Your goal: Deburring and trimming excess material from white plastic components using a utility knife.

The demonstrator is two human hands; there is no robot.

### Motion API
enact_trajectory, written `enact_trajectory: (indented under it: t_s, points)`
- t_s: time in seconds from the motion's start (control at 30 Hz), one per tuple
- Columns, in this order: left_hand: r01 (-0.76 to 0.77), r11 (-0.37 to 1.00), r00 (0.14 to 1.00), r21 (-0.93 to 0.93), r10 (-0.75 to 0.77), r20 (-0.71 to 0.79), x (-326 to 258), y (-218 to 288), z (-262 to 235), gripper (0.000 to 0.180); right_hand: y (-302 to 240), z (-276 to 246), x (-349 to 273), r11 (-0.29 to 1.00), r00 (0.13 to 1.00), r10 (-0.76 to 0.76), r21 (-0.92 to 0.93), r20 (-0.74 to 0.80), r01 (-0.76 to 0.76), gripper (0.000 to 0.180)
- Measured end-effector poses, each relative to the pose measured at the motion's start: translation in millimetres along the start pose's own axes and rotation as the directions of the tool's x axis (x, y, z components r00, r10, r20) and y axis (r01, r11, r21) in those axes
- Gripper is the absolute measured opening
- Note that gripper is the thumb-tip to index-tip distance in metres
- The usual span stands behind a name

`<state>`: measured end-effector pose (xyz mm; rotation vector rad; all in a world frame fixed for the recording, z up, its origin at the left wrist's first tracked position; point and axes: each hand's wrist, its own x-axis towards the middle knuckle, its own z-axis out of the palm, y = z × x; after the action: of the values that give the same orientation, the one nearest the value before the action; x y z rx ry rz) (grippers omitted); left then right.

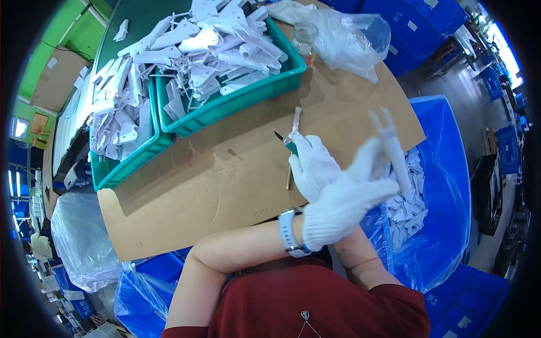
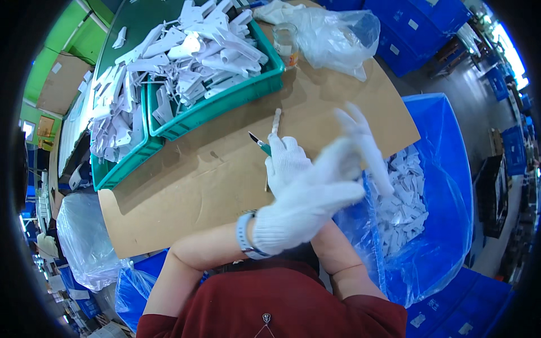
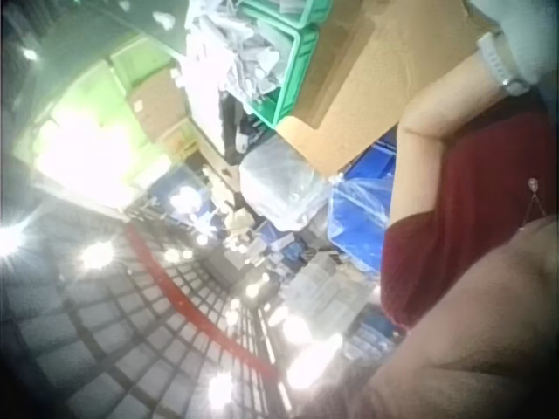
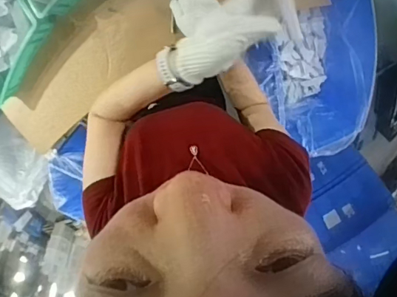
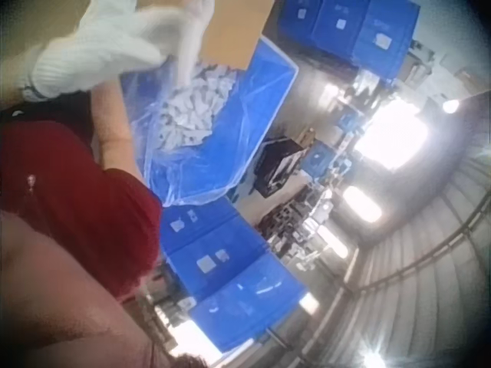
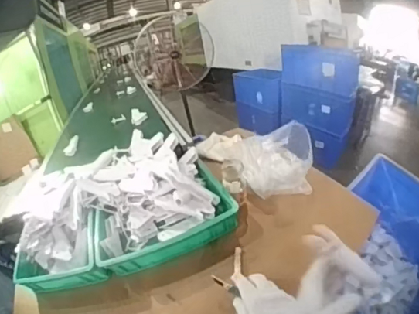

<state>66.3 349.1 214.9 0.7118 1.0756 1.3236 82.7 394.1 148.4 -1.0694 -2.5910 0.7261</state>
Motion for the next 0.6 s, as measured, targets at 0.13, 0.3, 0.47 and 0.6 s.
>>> enact_trajectory:
  t_s: [0.13, 0.3, 0.47, 0.6]
  points:
    - [-0.058, 0.972, 0.949, -0.23, 0.125, 0.29, -27.3, 16.5, -13.3, 0.063, -3.0, -9.6, 31.1, 0.986, 0.986, -0.095, 0.122, -0.134, 0.111, 0.04]
    - [-0.179, 0.977, 0.983, -0.113, 0.173, -0.057, -64.3, 28.7, -82.3, 0.051, -22.7, -24.4, 145.7, 0.942, 0.863, -0.28, 0.05, -0.421, 0.331, 0.039]
    - [-0.285, 0.955, 0.915, -0.087, 0.244, -0.32, -74.8, 12.9, -128.8, 0.046, -48.6, -20.4, 233.7, 0.937, 0.835, -0.307, 0.008, -0.457, 0.349, 0.042]
    - [-0.32, 0.944, 0.885, -0.075, 0.27, -0.379, -78.5, 6.5, -142.1, 0.048, -48.5, -25.5, 255.0, 0.926, 0.839, -0.373, -0.107, -0.397, 0.361, 0.038]
